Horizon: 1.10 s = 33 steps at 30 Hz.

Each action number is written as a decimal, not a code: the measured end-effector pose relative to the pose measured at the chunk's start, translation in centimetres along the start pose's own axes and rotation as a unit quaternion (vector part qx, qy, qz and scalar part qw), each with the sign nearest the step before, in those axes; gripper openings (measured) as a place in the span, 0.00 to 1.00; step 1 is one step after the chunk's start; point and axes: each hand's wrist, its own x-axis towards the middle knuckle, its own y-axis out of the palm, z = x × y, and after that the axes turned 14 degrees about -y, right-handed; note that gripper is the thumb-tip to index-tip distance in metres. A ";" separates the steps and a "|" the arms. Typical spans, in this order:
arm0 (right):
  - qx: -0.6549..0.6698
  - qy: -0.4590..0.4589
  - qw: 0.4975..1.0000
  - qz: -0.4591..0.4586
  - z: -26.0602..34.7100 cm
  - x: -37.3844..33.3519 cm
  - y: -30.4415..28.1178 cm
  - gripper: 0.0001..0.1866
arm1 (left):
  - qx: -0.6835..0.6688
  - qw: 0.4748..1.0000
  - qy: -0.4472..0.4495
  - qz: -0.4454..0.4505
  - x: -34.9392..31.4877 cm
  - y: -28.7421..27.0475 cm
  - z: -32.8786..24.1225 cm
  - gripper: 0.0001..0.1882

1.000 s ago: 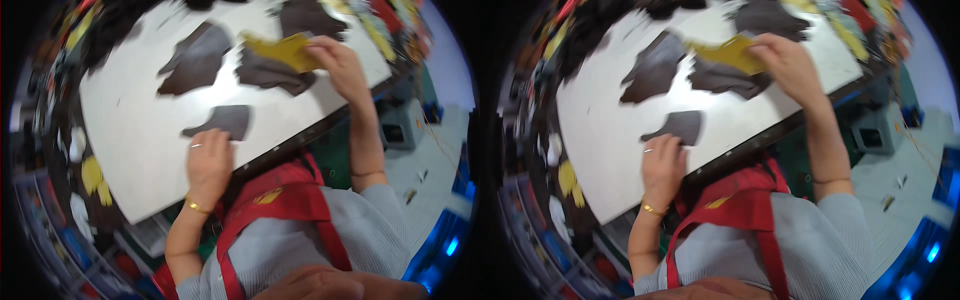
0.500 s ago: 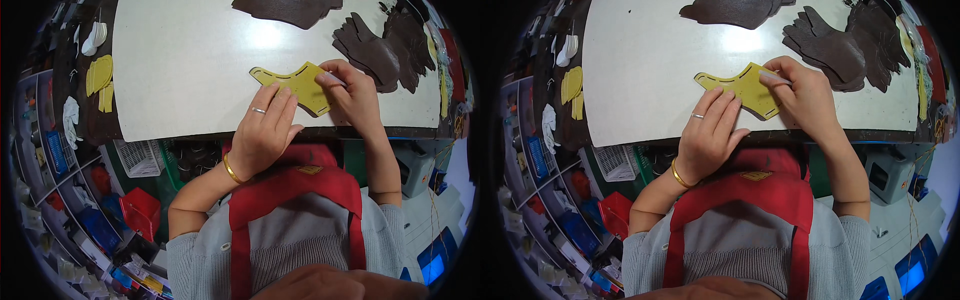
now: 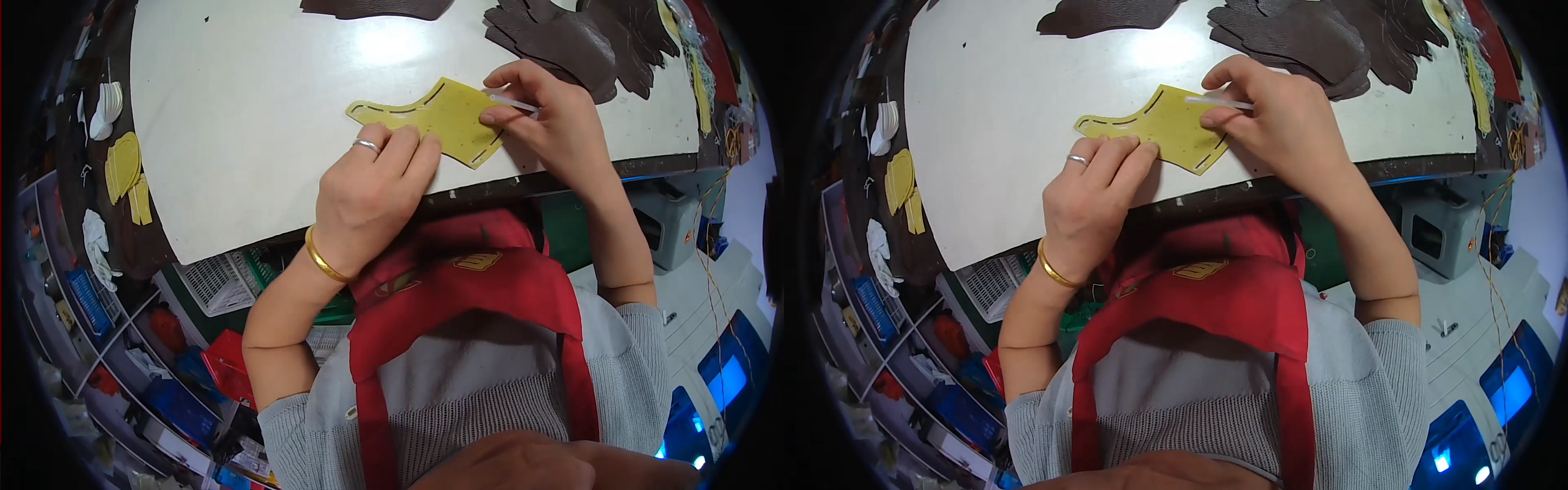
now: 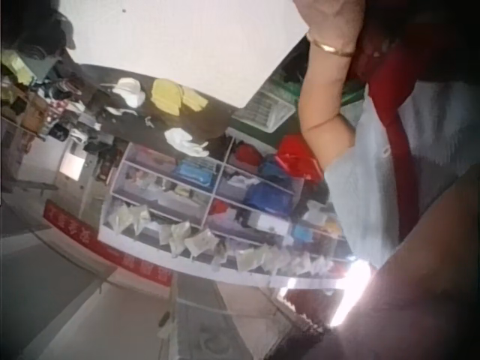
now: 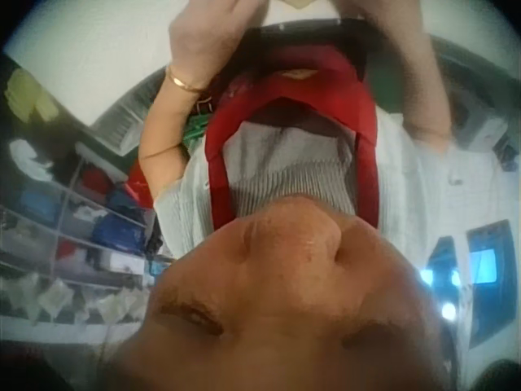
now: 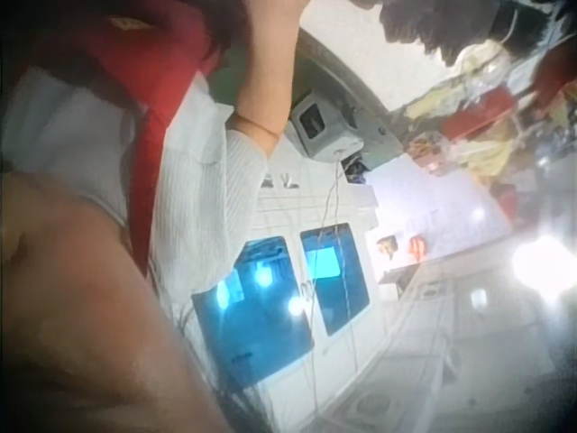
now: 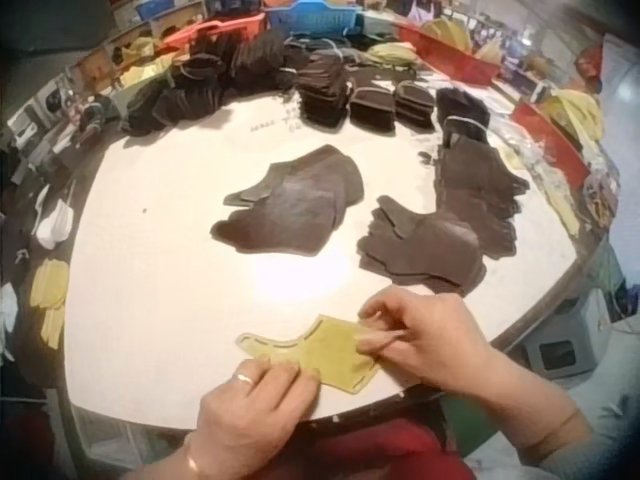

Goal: The person traces lines onto leather pieces using a template and a pen, then gathers the pieces into a stack and ties them together with string.

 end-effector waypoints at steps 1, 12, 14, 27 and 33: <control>-0.041 -0.018 0.999 -0.009 0.4 -0.2 0.3 0.15 | 0.011 1.000 0.007 0.017 0.1 -0.4 -0.1 0.19; -0.108 -0.225 0.967 0.047 2.4 5.0 -0.1 0.10 | -0.006 0.999 0.034 -0.024 -1.3 1.3 -1.6 0.17; 0.029 -0.209 0.974 0.084 3.0 6.6 2.1 0.13 | -0.019 0.999 0.031 -0.025 -1.0 1.0 -1.9 0.17; 0.000 -0.236 0.961 0.141 4.0 8.6 4.4 0.20 | -0.063 0.996 0.007 -0.057 -1.1 2.0 -2.3 0.12; -0.124 -0.273 0.951 0.072 2.5 7.3 2.2 0.21 | -0.046 0.999 -0.008 -0.018 -0.9 1.2 -2.5 0.13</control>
